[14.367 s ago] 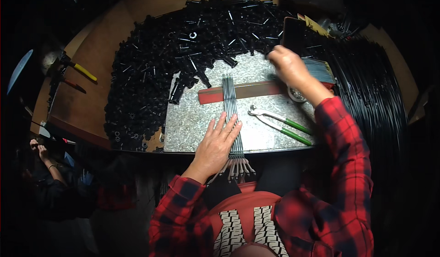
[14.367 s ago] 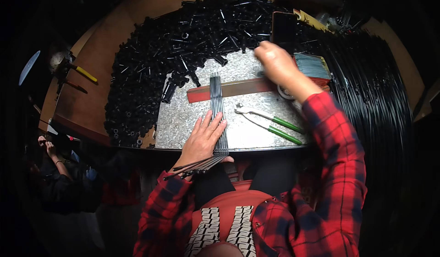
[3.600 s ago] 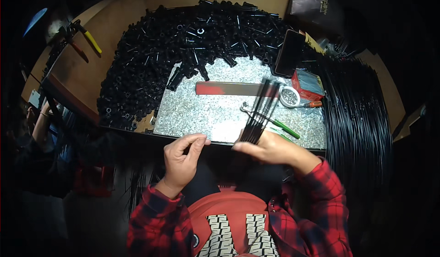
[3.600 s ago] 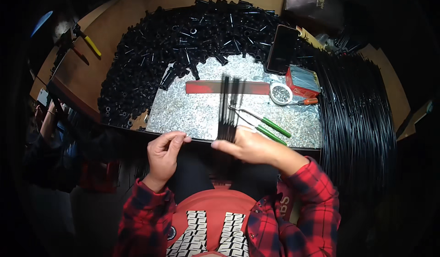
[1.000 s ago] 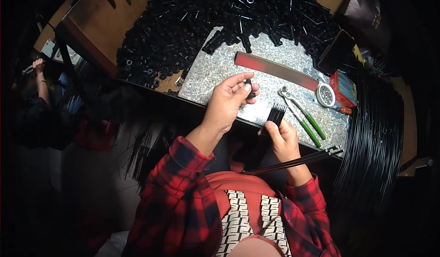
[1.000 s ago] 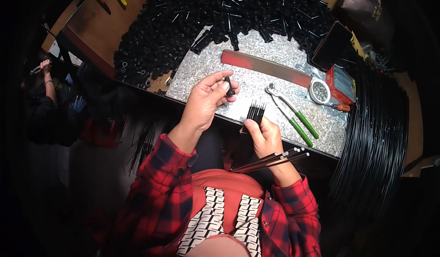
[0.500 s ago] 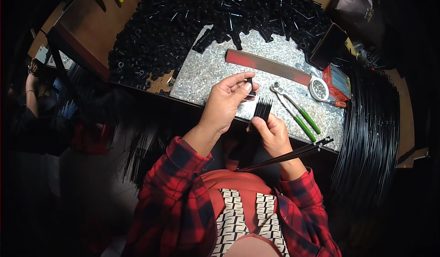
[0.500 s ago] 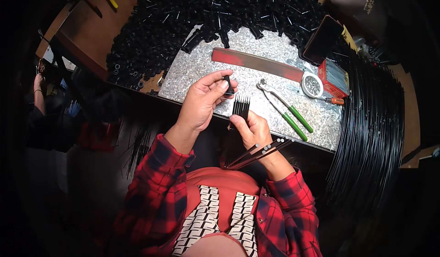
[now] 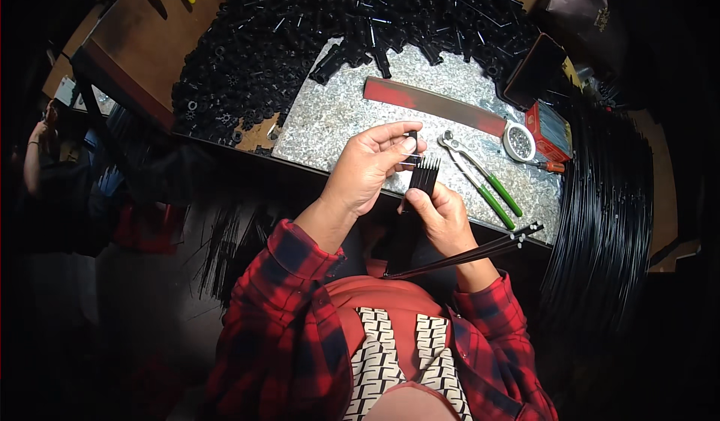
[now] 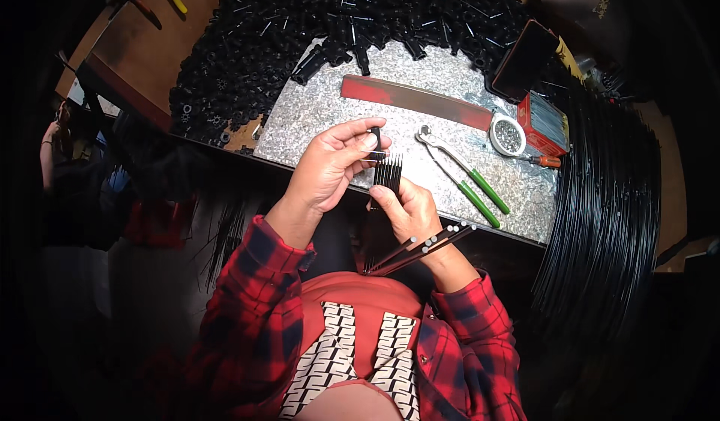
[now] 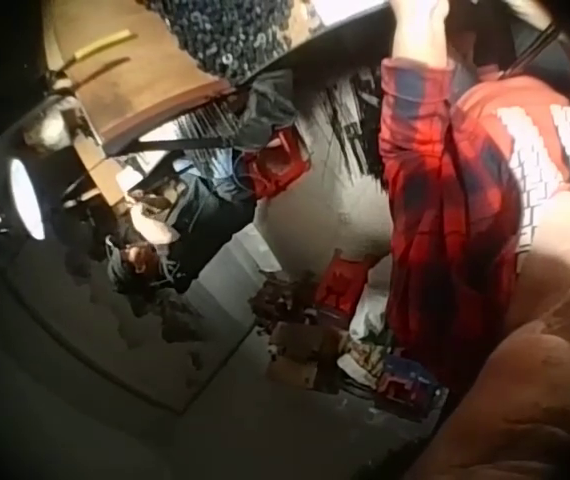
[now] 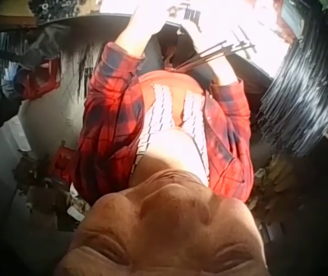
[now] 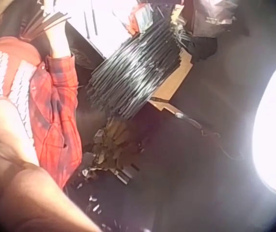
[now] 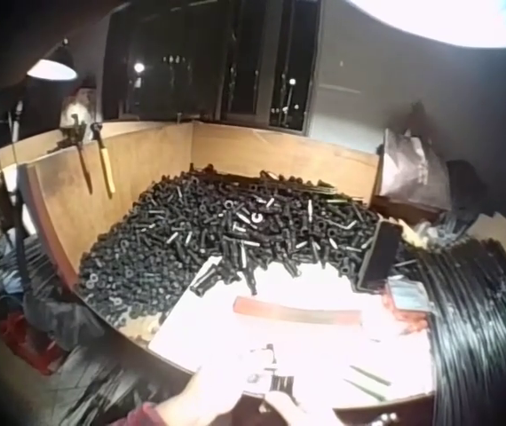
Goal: Assembling bundles of black plastic tubes into circular plastic connectors using pliers.
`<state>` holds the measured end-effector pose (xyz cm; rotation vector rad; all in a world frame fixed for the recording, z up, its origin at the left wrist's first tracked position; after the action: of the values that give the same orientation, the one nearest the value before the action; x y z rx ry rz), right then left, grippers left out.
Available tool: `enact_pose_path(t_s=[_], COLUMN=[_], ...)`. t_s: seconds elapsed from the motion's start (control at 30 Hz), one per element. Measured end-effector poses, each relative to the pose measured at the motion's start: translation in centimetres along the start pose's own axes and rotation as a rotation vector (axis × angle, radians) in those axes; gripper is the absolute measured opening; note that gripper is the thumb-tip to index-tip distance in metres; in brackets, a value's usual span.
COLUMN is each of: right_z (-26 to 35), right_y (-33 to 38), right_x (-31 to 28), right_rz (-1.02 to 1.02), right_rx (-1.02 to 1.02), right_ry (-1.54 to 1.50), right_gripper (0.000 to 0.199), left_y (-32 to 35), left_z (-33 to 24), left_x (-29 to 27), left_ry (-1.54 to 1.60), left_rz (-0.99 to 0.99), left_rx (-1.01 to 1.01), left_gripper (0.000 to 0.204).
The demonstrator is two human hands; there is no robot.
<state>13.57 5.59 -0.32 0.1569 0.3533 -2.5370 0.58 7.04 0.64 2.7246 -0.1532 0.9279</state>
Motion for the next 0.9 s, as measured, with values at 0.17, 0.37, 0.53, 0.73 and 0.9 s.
enact_pose_path(t_s=[0.17,0.37,0.53,0.73,0.9], right_z=[0.1,-0.5,-0.3,0.1,0.9], right_y=[0.0,0.1,0.0,0.0,0.0], right_x=[0.1,0.2,-0.1,-0.1,0.0], right_rz=[0.02,0.018,-0.058,-0.066,-0.051], right_rx=[0.004,0.015,-0.011,-0.044,-0.075], right_ry=[0.029,0.037,0.01,0.033,0.1], right_gripper=[0.022,0.022,0.021,0.017,0.016], left_y=[0.2,0.3,0.1,1.3,1.6], left_z=[0.0,-0.4,0.1,-0.4,-0.4], left_x=[-0.1,-0.5,-0.7,-0.2,-0.1], left_ry=[0.02,-0.008,0.054,-0.132,-0.223], left_rz=[0.047,0.022,0.092,0.051,0.037], left_rx=[-0.065,-0.093,-0.112,0.0,0.059], left_gripper=[0.03,0.028,0.027,0.027,0.031])
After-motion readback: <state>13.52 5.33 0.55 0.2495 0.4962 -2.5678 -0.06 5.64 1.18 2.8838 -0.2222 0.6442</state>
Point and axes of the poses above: each hand's wrist, its own y-axis away from the middle knuckle, its own x-axis out of the palm, z = x × y, the point moved 7 cm from there along -y, towards the middle knuckle, and after that the axes turned 15 degrees about -x, right-handed, at the moved point
